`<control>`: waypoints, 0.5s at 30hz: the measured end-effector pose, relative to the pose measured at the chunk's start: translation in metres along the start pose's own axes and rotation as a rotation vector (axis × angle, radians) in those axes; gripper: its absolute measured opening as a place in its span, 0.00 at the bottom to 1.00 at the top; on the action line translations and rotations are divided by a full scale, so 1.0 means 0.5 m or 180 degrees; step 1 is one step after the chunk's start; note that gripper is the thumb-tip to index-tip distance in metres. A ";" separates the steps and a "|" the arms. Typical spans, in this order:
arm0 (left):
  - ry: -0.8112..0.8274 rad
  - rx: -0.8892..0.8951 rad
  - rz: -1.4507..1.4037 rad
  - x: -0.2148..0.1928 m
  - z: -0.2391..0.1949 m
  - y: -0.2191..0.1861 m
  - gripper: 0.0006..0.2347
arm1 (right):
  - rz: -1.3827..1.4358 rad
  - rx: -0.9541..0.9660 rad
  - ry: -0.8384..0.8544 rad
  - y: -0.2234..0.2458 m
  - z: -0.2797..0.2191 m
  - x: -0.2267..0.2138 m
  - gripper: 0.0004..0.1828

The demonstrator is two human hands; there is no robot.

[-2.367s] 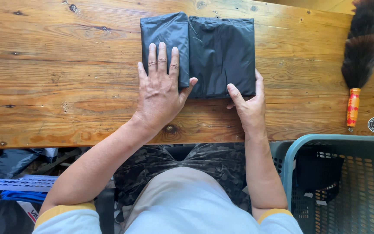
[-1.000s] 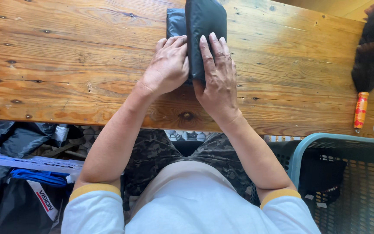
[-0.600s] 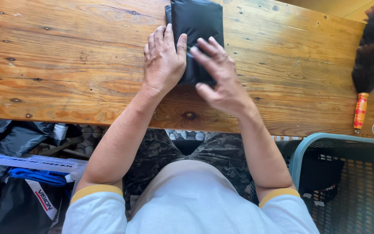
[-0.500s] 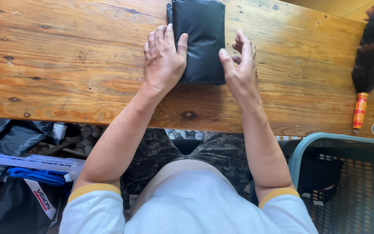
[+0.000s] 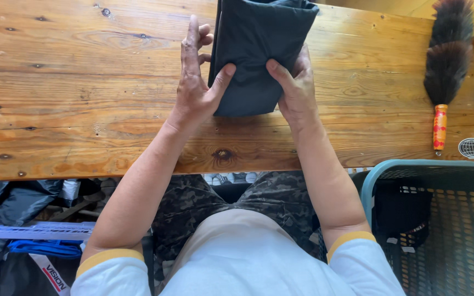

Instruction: The person folds a black plastic bag on a wooden table, then places it into a branded black pouch. They zip the pouch closed, use a brush to dust the pouch, and place it into a green basket. Finally, they pick up another black bag from a white basket.

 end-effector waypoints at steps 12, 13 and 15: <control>0.0058 -0.0652 -0.0007 0.018 -0.007 -0.005 0.21 | 0.0062 -0.0922 0.0229 0.017 -0.018 -0.019 0.37; 0.0001 -0.0759 0.0027 0.019 -0.006 -0.004 0.21 | 0.0069 -0.0696 0.0251 0.015 -0.015 -0.022 0.39; -0.0055 -0.0878 0.0061 0.022 -0.009 -0.003 0.20 | 0.0076 -0.0460 0.0267 0.013 -0.010 -0.033 0.40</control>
Point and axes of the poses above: each hand's wrist, its own z-axis towards the middle knuckle, its own x-axis out of the palm, y = z × x, the point moved 6 cm from there along z, towards the middle knuckle, and after that the axes turned 9 degrees about -z, right-handed, at the moved point
